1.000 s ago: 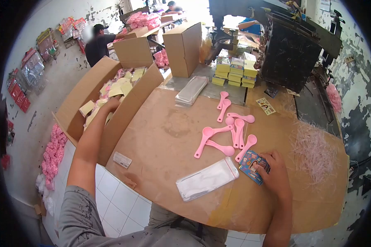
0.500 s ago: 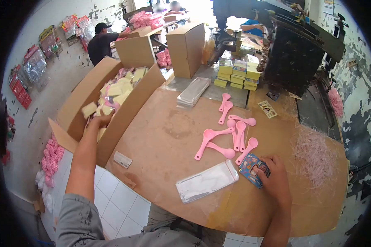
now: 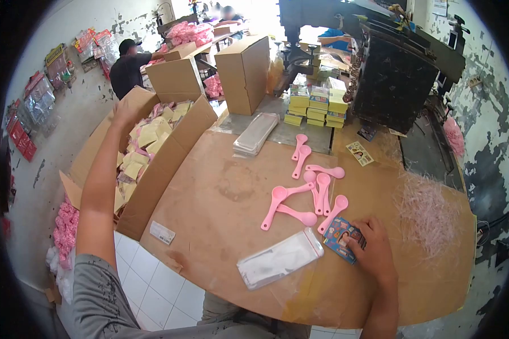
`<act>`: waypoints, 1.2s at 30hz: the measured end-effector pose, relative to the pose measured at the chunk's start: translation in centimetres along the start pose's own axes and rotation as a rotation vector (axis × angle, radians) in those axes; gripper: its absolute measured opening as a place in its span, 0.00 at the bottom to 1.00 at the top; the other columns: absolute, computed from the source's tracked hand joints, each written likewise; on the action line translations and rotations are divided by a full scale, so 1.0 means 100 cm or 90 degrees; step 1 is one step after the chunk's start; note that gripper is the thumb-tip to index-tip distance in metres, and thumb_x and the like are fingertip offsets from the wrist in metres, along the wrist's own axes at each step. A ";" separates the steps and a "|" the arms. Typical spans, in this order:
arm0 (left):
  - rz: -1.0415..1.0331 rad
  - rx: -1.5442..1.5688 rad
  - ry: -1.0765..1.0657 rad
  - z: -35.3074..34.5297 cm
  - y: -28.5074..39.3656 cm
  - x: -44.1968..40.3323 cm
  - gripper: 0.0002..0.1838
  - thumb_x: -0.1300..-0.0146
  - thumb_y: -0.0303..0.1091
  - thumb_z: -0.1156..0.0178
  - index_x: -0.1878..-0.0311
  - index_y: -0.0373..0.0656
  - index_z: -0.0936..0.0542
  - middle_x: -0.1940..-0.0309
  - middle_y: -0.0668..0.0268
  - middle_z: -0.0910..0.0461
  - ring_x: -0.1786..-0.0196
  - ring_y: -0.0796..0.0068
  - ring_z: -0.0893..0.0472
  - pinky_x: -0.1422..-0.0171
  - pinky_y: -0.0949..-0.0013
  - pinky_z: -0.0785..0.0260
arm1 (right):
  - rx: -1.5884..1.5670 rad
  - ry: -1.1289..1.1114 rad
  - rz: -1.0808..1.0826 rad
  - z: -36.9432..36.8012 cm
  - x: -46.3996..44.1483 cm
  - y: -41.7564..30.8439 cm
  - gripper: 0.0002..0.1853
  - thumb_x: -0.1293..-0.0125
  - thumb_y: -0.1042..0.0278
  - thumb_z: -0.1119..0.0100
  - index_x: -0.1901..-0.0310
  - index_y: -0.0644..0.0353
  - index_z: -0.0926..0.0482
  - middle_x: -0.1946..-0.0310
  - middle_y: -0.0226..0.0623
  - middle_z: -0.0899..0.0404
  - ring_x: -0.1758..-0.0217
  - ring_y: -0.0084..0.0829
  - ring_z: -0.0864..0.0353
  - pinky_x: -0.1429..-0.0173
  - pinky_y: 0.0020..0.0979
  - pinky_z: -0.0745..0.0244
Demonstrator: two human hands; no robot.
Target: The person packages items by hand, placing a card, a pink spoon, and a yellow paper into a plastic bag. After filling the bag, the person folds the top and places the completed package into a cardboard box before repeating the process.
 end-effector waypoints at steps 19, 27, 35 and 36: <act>-0.193 -0.003 -0.715 -0.144 0.057 0.045 0.51 0.32 0.80 0.62 0.14 0.58 0.48 0.12 0.59 0.65 0.15 0.43 0.49 0.19 0.23 0.60 | -0.022 -0.020 -0.053 -0.006 -0.013 -0.004 0.21 0.41 0.66 0.26 0.48 0.66 0.16 0.53 0.43 0.25 0.48 0.40 0.22 0.42 0.36 0.26; -0.160 0.278 -0.585 -0.145 0.047 0.002 0.44 0.26 0.70 0.57 0.19 0.47 0.38 0.17 0.49 0.50 0.15 0.45 0.48 0.15 0.41 0.57 | -0.041 -0.015 -0.028 -0.003 -0.010 -0.003 0.21 0.40 0.65 0.25 0.47 0.65 0.15 0.52 0.44 0.22 0.45 0.44 0.22 0.38 0.39 0.26; -0.297 -0.051 -0.060 -0.120 0.136 -0.019 0.36 0.23 0.60 0.56 0.23 0.45 0.31 0.22 0.43 0.37 0.24 0.35 0.32 0.18 0.46 0.46 | -0.045 -0.015 -0.050 -0.001 -0.010 -0.006 0.21 0.40 0.62 0.24 0.48 0.64 0.14 0.52 0.43 0.21 0.45 0.44 0.22 0.38 0.40 0.27; -0.310 -0.065 -0.089 -0.132 0.144 -0.012 0.36 0.23 0.60 0.55 0.23 0.45 0.31 0.23 0.43 0.36 0.25 0.36 0.32 0.18 0.46 0.45 | -0.048 -0.014 -0.054 -0.002 -0.011 -0.005 0.21 0.40 0.62 0.24 0.48 0.64 0.14 0.52 0.43 0.21 0.45 0.44 0.22 0.38 0.40 0.27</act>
Point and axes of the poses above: each hand's wrist, its own x-axis away from the middle knuckle, its own z-axis out of the back of the hand, y = z × x, the point moved 3 cm from there along -x, towards the middle knuckle
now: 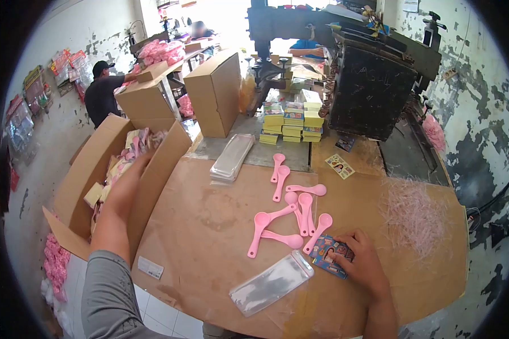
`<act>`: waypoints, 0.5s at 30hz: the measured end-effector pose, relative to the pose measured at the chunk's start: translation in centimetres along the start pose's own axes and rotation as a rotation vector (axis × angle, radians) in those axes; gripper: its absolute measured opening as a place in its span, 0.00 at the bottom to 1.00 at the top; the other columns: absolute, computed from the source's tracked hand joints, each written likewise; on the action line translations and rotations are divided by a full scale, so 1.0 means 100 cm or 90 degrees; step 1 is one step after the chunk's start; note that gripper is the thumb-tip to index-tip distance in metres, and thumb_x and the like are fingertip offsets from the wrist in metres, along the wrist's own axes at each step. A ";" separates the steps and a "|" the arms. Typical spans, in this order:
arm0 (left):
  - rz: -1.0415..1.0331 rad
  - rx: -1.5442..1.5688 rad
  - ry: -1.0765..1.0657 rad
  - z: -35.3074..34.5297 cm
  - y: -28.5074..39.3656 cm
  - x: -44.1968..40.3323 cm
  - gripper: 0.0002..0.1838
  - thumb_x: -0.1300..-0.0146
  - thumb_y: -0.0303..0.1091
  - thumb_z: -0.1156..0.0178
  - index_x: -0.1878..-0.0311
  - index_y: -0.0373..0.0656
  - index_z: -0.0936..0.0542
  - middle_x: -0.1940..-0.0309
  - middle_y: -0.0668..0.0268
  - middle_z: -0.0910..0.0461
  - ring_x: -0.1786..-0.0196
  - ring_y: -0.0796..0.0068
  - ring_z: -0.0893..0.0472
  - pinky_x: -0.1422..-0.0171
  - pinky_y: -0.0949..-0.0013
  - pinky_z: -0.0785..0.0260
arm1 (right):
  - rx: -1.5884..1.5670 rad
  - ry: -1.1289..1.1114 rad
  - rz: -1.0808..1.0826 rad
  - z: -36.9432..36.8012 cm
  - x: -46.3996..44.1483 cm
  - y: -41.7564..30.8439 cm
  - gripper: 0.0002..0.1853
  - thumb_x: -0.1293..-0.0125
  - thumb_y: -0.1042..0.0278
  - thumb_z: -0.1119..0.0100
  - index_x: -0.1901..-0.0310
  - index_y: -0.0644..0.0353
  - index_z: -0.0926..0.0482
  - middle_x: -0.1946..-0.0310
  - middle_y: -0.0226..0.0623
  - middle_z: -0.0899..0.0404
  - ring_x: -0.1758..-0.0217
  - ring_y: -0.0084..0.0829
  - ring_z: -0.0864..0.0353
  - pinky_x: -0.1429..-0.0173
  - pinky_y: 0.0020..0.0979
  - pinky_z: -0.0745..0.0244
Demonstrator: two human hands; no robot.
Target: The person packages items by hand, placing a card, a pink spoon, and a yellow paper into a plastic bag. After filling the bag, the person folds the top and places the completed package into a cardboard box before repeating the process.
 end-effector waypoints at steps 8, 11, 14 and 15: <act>-0.019 0.012 -0.227 -0.029 0.018 0.019 0.35 0.25 0.59 0.53 0.25 0.45 0.28 0.29 0.43 0.29 0.28 0.39 0.28 0.23 0.47 0.39 | -0.006 -0.013 -0.008 0.003 -0.003 0.003 0.22 0.40 0.60 0.24 0.48 0.63 0.14 0.53 0.42 0.21 0.46 0.43 0.21 0.39 0.40 0.27; -0.004 0.023 -0.153 -0.011 0.025 0.029 0.34 0.25 0.58 0.52 0.26 0.45 0.27 0.32 0.43 0.26 0.29 0.41 0.26 0.24 0.47 0.37 | -0.010 0.005 -0.008 0.001 0.003 0.003 0.21 0.40 0.59 0.24 0.48 0.63 0.14 0.53 0.41 0.21 0.46 0.43 0.21 0.39 0.40 0.27; 0.002 0.029 -0.058 0.007 0.025 0.041 0.34 0.26 0.58 0.51 0.27 0.45 0.27 0.34 0.43 0.23 0.30 0.42 0.25 0.26 0.47 0.34 | 0.014 0.009 0.026 0.001 0.002 0.005 0.21 0.40 0.61 0.24 0.48 0.63 0.14 0.53 0.42 0.21 0.46 0.43 0.21 0.39 0.39 0.27; 0.002 0.034 -0.019 0.014 0.025 0.042 0.34 0.26 0.58 0.51 0.27 0.45 0.26 0.35 0.43 0.22 0.31 0.43 0.24 0.26 0.47 0.34 | 0.016 0.008 0.037 0.002 0.003 0.005 0.22 0.40 0.63 0.24 0.47 0.64 0.14 0.53 0.43 0.22 0.47 0.43 0.21 0.39 0.39 0.27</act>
Point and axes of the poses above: each hand's wrist, its own x-axis away from the middle knuckle, its own z-axis out of the back of the hand, y = z × x, the point moved 3 cm from there along -x, towards the middle knuckle
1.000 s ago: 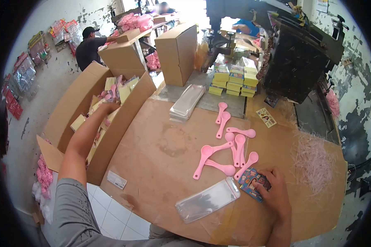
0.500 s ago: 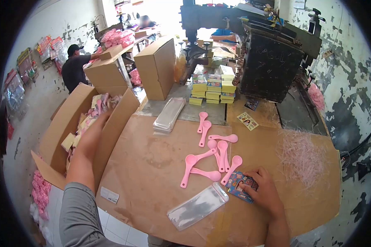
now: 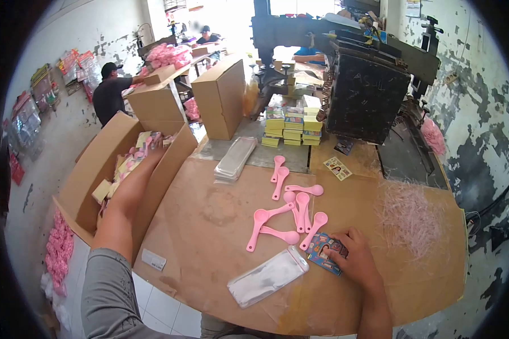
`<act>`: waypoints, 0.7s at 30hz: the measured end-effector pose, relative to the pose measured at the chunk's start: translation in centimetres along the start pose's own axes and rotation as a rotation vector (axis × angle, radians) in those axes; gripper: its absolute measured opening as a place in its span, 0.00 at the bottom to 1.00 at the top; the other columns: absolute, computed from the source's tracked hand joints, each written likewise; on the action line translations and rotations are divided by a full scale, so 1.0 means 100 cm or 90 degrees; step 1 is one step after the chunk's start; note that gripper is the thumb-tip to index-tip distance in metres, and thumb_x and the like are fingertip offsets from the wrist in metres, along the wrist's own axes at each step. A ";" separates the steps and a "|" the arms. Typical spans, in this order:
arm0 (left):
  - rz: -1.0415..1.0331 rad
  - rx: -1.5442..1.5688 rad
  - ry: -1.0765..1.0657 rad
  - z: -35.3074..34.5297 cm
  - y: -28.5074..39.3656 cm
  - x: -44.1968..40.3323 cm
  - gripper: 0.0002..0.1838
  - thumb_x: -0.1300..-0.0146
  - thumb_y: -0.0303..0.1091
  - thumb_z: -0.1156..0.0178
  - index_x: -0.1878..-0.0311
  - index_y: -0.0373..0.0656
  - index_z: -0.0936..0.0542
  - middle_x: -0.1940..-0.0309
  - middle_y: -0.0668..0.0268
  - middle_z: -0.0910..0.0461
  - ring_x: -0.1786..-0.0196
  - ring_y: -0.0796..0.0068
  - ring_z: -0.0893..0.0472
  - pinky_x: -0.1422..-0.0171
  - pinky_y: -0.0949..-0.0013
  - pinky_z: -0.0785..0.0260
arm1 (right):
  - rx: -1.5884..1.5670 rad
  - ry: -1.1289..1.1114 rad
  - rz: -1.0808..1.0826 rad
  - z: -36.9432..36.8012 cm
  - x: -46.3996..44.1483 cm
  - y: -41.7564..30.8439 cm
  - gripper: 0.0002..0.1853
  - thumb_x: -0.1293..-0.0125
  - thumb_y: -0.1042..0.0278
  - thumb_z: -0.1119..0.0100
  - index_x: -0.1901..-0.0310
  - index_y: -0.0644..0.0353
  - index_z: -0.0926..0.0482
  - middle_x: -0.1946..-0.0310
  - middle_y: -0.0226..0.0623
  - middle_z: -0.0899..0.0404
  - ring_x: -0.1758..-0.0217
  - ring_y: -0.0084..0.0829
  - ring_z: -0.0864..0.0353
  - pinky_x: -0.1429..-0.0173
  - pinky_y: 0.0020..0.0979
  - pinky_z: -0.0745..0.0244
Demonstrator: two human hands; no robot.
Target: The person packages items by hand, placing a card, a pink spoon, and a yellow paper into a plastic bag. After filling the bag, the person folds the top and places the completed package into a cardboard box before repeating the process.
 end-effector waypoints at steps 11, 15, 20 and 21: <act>-0.248 0.510 0.220 0.143 0.221 0.226 0.12 0.32 0.38 0.34 0.52 0.43 0.13 0.68 0.58 0.13 0.65 0.62 0.14 0.57 0.58 0.24 | -0.140 0.081 -0.036 -0.008 0.005 0.006 0.22 0.43 0.69 0.23 0.48 0.65 0.15 0.57 0.43 0.21 0.52 0.40 0.18 0.44 0.37 0.23; -0.478 0.421 0.013 0.116 0.310 0.339 0.17 0.40 0.47 0.26 0.59 0.44 0.18 0.68 0.65 0.17 0.66 0.65 0.16 0.61 0.61 0.25 | -0.135 0.094 -0.030 -0.010 0.002 0.018 0.20 0.43 0.71 0.24 0.48 0.65 0.16 0.57 0.42 0.21 0.52 0.40 0.17 0.44 0.36 0.23; -0.506 0.451 -0.064 0.096 0.345 0.368 0.19 0.41 0.49 0.25 0.61 0.45 0.20 0.63 0.63 0.17 0.62 0.58 0.15 0.58 0.56 0.23 | -0.126 0.122 -0.019 -0.006 0.006 0.003 0.14 0.38 0.74 0.29 0.50 0.65 0.16 0.57 0.42 0.21 0.52 0.40 0.17 0.44 0.37 0.23; -0.499 0.479 -0.067 0.089 0.345 0.366 0.18 0.40 0.47 0.25 0.61 0.45 0.20 0.64 0.64 0.17 0.62 0.59 0.16 0.58 0.57 0.23 | -0.130 0.131 -0.010 -0.008 0.005 0.006 0.14 0.37 0.74 0.30 0.50 0.65 0.17 0.57 0.42 0.21 0.52 0.40 0.17 0.44 0.37 0.23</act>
Point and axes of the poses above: each hand's wrist, its own x-axis away from the middle knuckle, its own z-axis out of the back of the hand, y = z × x, the point moved 3 cm from there along -x, towards the middle knuckle
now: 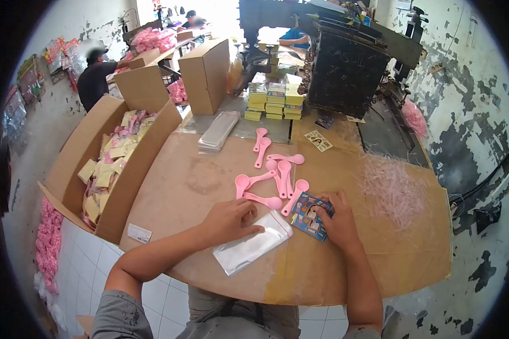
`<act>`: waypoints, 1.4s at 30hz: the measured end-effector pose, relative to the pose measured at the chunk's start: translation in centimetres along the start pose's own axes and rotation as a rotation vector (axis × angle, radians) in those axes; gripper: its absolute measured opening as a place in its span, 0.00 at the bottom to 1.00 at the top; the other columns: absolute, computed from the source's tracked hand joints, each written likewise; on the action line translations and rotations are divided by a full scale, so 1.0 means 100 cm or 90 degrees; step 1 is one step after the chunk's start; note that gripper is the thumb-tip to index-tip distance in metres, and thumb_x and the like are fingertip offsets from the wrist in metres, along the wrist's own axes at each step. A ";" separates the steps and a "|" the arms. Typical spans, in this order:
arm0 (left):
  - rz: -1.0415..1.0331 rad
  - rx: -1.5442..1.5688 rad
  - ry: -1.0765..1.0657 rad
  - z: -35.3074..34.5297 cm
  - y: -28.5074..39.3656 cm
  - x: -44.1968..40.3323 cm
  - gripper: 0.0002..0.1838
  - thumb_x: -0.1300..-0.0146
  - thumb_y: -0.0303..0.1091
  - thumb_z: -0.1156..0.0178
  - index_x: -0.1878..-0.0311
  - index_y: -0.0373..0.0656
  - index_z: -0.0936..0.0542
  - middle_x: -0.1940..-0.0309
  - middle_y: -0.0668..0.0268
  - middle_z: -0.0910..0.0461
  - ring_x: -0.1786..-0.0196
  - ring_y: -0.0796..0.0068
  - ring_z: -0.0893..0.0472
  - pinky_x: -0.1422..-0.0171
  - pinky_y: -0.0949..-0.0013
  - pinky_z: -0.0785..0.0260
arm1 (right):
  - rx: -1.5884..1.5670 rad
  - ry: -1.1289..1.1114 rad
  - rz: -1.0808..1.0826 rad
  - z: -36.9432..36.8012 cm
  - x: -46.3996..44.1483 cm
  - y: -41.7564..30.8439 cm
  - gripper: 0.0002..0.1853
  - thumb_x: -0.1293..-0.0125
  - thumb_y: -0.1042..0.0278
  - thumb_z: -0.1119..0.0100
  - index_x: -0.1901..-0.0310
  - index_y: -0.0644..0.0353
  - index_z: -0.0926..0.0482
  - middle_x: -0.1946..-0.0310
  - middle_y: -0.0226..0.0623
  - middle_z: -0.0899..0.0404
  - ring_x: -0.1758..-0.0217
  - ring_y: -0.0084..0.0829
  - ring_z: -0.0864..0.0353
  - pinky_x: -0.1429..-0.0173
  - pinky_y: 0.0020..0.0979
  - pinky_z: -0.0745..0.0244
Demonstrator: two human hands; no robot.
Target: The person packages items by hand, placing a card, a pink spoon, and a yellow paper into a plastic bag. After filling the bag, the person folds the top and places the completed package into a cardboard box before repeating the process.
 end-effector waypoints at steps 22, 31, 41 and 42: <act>0.172 0.397 0.026 0.000 -0.011 0.010 0.09 0.31 0.27 0.32 0.51 0.36 0.17 0.61 0.68 0.13 0.62 0.83 0.19 0.55 0.74 0.26 | 0.071 -0.125 0.162 -0.029 0.013 -0.034 0.13 0.37 0.76 0.33 0.51 0.58 0.13 0.62 0.41 0.20 0.62 0.42 0.18 0.56 0.38 0.21; 0.056 0.802 0.030 -0.002 -0.006 0.010 0.06 0.27 0.23 0.38 0.50 0.38 0.24 0.51 0.57 0.14 0.47 0.67 0.13 0.37 0.65 0.23 | -0.044 -0.081 0.089 -0.018 0.014 -0.032 0.13 0.34 0.78 0.36 0.48 0.61 0.14 0.58 0.38 0.15 0.56 0.31 0.13 0.51 0.33 0.19; 0.116 0.727 -0.030 -0.014 0.003 0.014 0.23 0.27 0.24 0.37 0.31 0.35 0.30 0.55 0.56 0.10 0.53 0.75 0.12 0.47 0.70 0.21 | -0.386 -0.036 -0.015 -0.032 0.021 -0.028 0.15 0.31 0.80 0.35 0.43 0.65 0.18 0.52 0.35 0.15 0.50 0.22 0.15 0.46 0.29 0.20; 0.120 0.727 -0.031 -0.013 0.006 0.014 0.25 0.27 0.24 0.36 0.30 0.36 0.31 0.55 0.56 0.10 0.53 0.75 0.12 0.47 0.70 0.21 | -0.346 -0.068 -0.003 -0.031 0.022 -0.027 0.15 0.31 0.80 0.34 0.43 0.64 0.17 0.52 0.34 0.15 0.49 0.22 0.15 0.46 0.29 0.20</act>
Point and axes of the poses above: each hand's wrist, its own x-axis away from the middle knuckle, its own z-axis out of the back of the hand, y = z × x, the point moved 3 cm from there along -x, towards the middle knuckle
